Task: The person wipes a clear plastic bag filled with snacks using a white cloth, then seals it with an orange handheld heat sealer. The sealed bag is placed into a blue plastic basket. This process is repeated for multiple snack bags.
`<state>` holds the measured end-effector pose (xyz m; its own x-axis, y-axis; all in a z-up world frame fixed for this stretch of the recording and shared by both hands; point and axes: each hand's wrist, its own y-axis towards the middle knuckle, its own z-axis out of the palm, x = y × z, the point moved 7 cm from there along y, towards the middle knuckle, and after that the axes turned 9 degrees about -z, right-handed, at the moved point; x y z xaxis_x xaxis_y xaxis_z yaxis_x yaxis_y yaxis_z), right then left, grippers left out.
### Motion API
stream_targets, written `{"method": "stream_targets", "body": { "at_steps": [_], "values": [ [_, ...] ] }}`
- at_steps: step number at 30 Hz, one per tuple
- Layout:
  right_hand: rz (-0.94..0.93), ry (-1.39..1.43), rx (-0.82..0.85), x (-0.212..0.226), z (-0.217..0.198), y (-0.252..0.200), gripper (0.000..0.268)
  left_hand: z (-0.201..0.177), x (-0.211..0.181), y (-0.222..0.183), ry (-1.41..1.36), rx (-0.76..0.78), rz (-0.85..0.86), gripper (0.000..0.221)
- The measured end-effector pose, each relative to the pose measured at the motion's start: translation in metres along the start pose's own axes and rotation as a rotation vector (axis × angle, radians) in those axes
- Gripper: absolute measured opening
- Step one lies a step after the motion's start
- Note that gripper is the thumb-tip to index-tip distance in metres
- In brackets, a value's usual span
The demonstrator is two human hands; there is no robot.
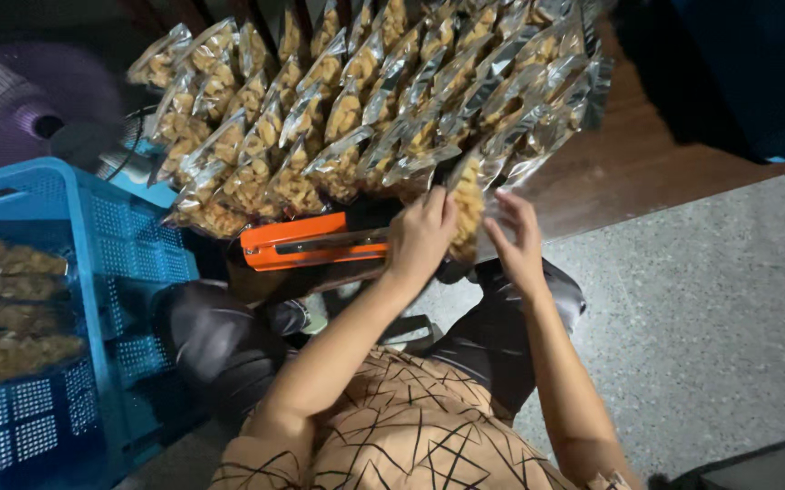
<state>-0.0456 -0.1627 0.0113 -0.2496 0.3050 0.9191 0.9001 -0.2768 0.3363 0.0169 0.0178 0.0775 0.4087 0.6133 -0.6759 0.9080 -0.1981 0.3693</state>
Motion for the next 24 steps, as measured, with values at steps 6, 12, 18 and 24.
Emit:
{"method": "stream_targets", "body": {
  "at_steps": [6,12,18,24],
  "values": [
    [0.122,0.579,0.201,0.012,0.019,-0.067,0.093,-0.085,-0.011,-0.047,-0.318,0.097,0.083,0.023],
    [0.479,0.528,0.185,-0.020,0.107,-0.141,0.089,-0.064,0.066,-0.090,-0.725,0.503,-0.219,0.076],
    [0.316,0.213,0.408,-0.053,0.143,-0.172,0.051,-0.051,0.163,-0.147,-0.929,0.601,-0.611,0.098],
    [0.182,-0.196,-0.103,-0.047,0.091,-0.038,0.031,-0.011,0.241,-0.168,-1.091,0.665,-0.935,0.092]
  ]
}}
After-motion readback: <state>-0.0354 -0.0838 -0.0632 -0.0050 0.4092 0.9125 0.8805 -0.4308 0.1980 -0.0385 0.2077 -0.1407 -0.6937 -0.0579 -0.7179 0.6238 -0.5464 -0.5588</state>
